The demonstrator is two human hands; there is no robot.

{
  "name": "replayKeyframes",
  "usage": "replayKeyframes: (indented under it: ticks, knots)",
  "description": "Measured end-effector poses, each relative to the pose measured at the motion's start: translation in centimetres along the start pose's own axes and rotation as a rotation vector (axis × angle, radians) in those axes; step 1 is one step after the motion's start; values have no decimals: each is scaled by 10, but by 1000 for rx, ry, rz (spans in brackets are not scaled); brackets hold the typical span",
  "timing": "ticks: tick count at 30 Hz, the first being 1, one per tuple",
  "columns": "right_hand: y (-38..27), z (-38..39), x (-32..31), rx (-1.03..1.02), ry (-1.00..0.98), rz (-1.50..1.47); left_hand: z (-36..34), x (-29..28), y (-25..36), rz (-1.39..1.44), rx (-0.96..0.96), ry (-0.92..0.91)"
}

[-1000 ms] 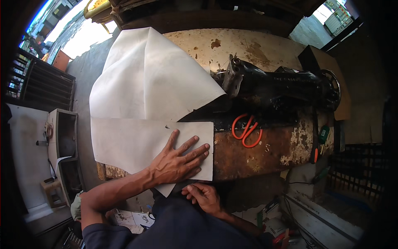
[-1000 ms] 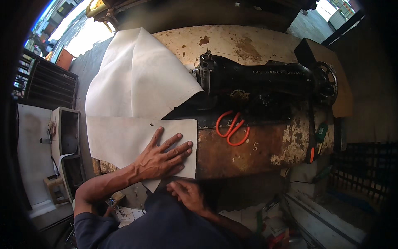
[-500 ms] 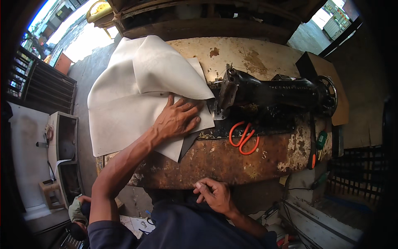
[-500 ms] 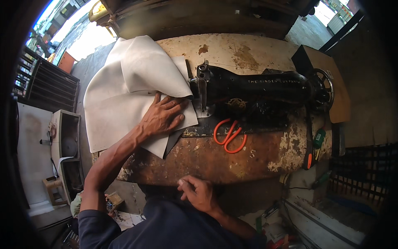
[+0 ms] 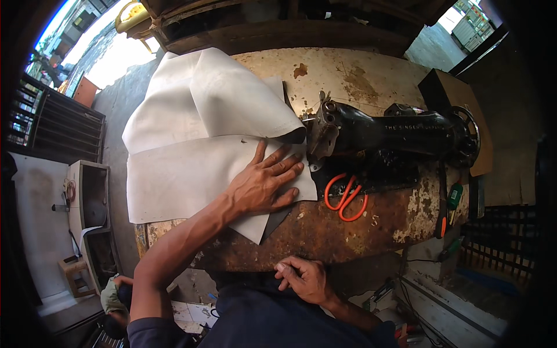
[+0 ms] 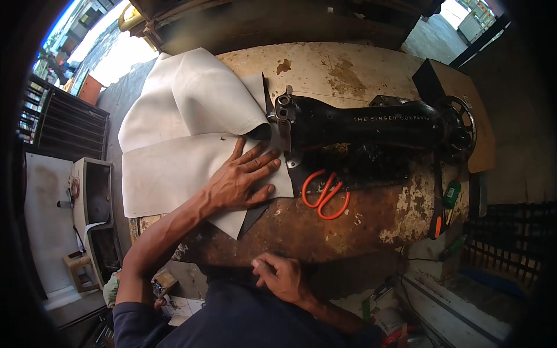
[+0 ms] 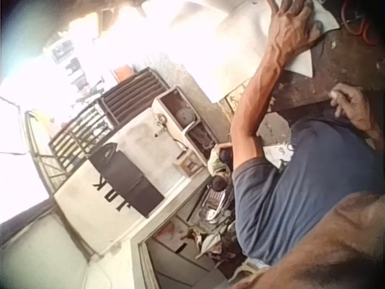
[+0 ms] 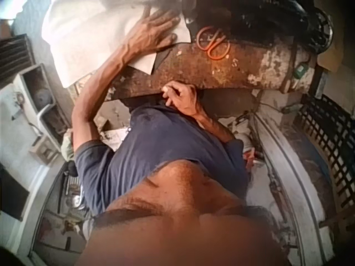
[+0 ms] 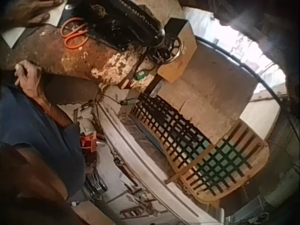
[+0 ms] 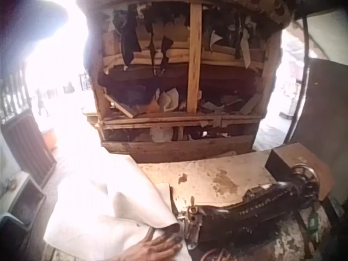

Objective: The person manipulates large pieces of black and white upholstery material on the floor, cuts a section using shears, and then joins them using a sewing machine at a workbench.

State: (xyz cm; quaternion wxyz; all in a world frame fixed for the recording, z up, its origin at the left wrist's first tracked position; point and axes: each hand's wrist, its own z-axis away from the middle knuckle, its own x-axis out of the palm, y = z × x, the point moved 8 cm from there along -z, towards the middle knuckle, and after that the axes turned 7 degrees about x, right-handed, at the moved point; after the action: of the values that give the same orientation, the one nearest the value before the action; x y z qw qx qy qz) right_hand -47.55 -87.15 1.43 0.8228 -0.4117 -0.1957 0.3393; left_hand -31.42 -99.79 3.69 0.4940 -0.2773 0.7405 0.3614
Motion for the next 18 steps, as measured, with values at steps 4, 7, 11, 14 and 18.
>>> replayKeyframes:
  ticks: [4,7,11,14,18]
  knots:
    - [3,-2,2,19,-1,0,-14,1,-21,82,-61,-112]
    - [5,-1,-1,22,1,-23,-4,3,10,84,28,-24]
    - [5,-3,0,26,-25,-23,-2,10,14,72,53,-46]
    - [4,-3,0,106,-137,-46,-10,4,11,40,65,-51]
    - [-56,-13,-45,-110,-12,195,-10,5,2,8,80,-49]
